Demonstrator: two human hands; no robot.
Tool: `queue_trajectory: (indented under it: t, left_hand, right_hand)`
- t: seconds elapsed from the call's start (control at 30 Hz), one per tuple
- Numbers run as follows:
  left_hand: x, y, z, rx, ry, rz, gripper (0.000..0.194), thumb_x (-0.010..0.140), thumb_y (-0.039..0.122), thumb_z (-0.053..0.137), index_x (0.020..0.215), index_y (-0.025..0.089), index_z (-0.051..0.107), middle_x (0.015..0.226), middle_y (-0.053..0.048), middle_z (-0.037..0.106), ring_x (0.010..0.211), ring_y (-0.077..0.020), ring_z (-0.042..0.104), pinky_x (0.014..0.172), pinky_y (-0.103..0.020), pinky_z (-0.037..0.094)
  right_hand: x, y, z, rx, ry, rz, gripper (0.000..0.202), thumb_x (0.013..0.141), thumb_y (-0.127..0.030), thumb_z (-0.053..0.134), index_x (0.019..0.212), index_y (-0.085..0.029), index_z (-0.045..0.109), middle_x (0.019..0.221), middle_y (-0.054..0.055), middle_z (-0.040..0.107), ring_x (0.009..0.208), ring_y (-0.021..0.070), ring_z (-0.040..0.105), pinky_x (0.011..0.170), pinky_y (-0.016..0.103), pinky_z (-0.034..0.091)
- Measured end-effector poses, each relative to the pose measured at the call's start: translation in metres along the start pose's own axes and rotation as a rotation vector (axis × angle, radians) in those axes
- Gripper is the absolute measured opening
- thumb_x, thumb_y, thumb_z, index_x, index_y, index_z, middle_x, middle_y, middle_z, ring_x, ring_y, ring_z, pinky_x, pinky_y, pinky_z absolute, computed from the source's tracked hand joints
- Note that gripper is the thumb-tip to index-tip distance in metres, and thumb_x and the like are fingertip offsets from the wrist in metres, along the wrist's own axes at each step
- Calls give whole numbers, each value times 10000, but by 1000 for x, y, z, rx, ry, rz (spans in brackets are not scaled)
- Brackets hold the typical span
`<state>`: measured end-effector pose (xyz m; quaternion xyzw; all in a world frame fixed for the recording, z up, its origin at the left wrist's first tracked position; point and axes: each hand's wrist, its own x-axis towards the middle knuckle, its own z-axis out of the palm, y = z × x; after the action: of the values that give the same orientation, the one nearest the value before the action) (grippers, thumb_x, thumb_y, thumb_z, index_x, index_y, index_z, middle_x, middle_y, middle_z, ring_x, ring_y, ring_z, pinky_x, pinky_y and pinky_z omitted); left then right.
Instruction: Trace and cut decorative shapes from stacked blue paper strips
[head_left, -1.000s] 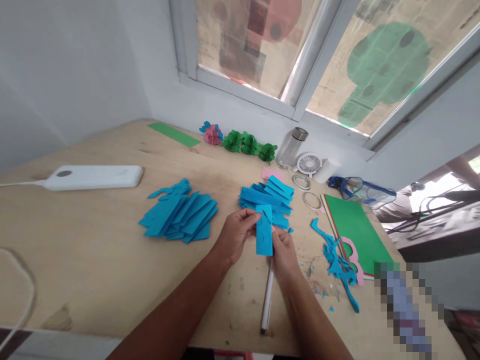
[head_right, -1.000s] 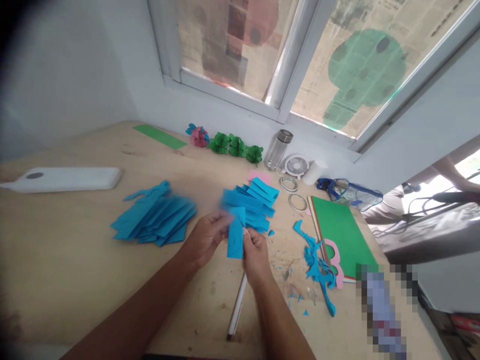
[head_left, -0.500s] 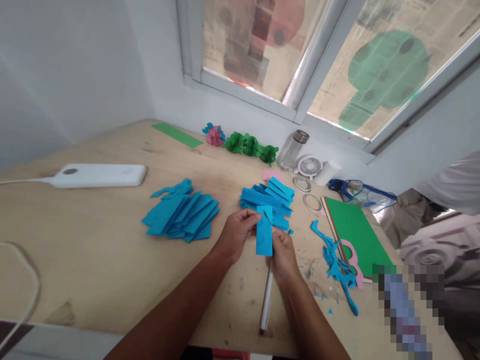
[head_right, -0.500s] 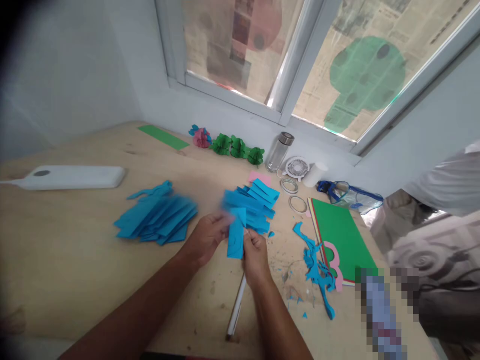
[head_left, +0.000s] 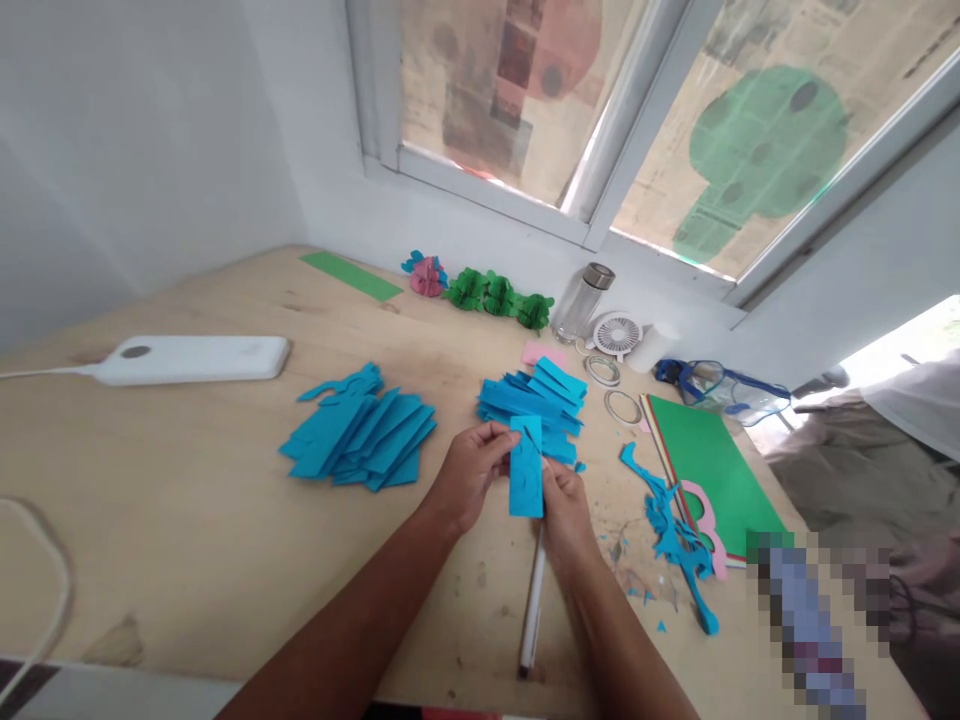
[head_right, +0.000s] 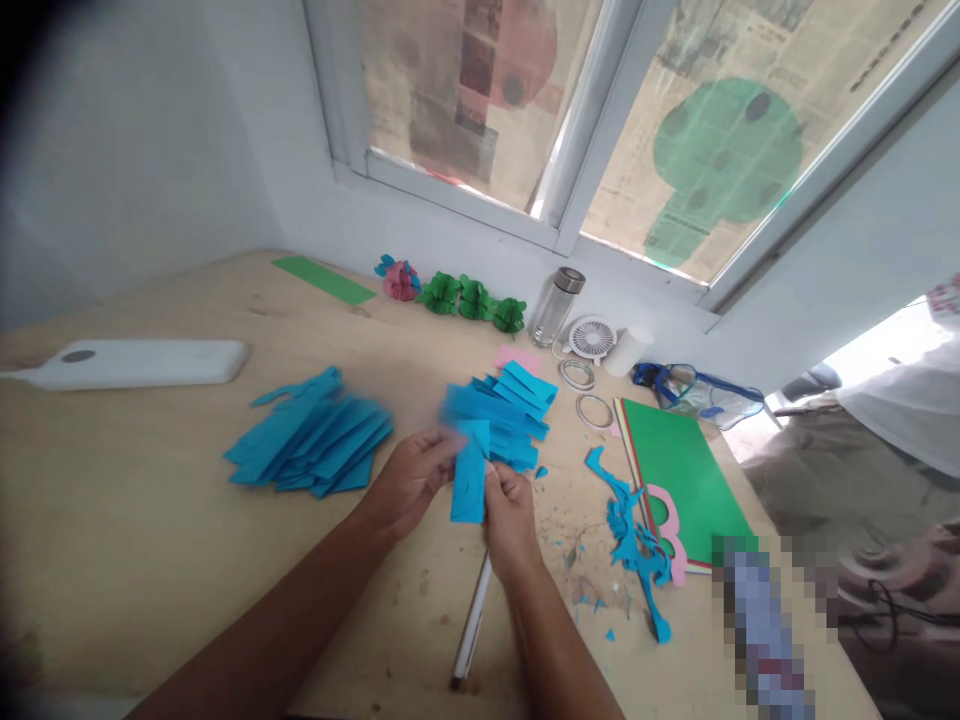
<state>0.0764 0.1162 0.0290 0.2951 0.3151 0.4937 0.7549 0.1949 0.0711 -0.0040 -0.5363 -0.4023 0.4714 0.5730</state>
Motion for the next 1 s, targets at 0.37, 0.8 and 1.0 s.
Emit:
queue_trajectory:
  t: [0.37,0.8,1.0]
  left_hand:
    - [-2,3,2,1,4,-9,236,585,309,798,590,184,598,568,27,578,534,-116,520,551,-245,438]
    - [1,3,-2,33,33,6,253,603,342,775,588,181,581,525,54,534,489,-88,455,499,-216,395]
    - [-1,3,0,45,32,0,239,618,330,769,595,186,579,527,54,527,486,-88,452,493,-213,396]
  right_hand:
    - [-5,-9,1,-42,-11,18,505,764,-635,619,545,-199,491,452,-67,351,436,83,258,414,229,206]
    - [-9,-13,5,-154,25,-5,527,777,-659,586,544,-219,413,449,-79,320,410,77,249,400,233,181]
    - [-9,-12,6,-168,14,-16,525,791,-662,564,551,-221,411,461,-75,330,420,82,254,405,236,190]
